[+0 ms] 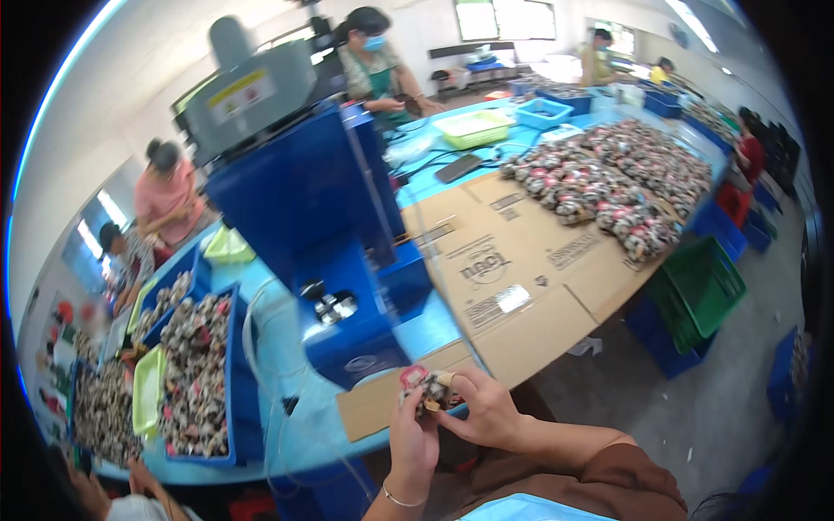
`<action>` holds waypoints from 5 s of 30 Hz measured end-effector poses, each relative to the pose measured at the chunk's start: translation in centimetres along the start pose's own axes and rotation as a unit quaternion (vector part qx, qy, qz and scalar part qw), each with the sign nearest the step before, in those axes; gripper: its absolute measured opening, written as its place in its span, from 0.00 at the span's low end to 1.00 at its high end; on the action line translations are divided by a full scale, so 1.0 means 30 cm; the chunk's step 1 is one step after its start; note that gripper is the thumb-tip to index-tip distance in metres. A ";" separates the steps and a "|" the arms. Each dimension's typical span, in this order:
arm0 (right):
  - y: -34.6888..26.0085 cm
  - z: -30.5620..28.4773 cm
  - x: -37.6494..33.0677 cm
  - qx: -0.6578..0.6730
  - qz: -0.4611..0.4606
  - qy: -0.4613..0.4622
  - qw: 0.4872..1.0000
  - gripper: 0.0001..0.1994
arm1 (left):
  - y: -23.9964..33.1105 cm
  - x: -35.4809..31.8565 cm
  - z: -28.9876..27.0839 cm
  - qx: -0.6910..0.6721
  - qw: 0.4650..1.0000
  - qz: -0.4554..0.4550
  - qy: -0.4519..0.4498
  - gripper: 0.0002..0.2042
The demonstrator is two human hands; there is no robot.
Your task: The person takes plush toys from a container, attaches accessories to each toy by hand and with a press machine, and arranges the assembled plush toys on a cardboard sheet.
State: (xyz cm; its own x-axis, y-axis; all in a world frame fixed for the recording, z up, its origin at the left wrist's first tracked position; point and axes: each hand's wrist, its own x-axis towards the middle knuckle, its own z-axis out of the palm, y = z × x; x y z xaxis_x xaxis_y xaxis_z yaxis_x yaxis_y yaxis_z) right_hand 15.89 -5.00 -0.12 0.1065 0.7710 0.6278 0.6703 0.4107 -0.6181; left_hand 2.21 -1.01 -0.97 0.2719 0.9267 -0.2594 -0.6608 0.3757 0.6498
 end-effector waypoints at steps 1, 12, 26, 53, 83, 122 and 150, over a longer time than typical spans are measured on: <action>0.016 -0.015 -0.009 0.028 0.023 -0.026 0.999 0.17 | -0.037 -0.003 0.009 0.000 1.000 -0.019 -0.012 0.10; 0.605 -0.559 0.155 -0.065 0.218 0.130 0.965 0.12 | -0.103 0.001 0.150 0.237 0.946 -0.110 -0.191 0.27; 1.175 -0.775 0.345 -0.348 0.167 0.161 0.908 0.18 | 0.062 -0.026 0.007 0.293 0.954 -0.036 -0.048 0.17; 0.851 -0.616 0.170 -0.461 -0.016 0.141 0.876 0.21 | 1.124 0.043 -0.722 0.875 0.322 0.098 0.349 0.14; -0.110 0.101 -0.052 0.162 -0.078 -0.257 0.949 0.06 | 0.244 -0.320 -0.193 0.448 0.886 0.119 -0.022 0.15; -0.061 0.091 0.063 0.156 -0.010 -0.051 0.986 0.12 | 0.122 -0.012 -0.053 0.046 0.998 0.023 -0.029 0.10; -0.219 0.162 -0.097 0.291 0.035 -0.233 0.927 0.14 | 0.031 -0.040 -0.294 0.276 0.819 0.503 0.020 0.09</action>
State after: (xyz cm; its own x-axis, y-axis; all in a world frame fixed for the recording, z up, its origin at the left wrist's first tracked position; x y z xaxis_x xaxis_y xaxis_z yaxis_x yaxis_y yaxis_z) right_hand 7.63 -7.59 -0.20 -0.2849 0.8768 0.3873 0.1485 0.4396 -0.8858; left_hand -4.91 -1.73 -6.34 -0.2467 0.7692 0.5895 -0.1154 -0.6273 0.7702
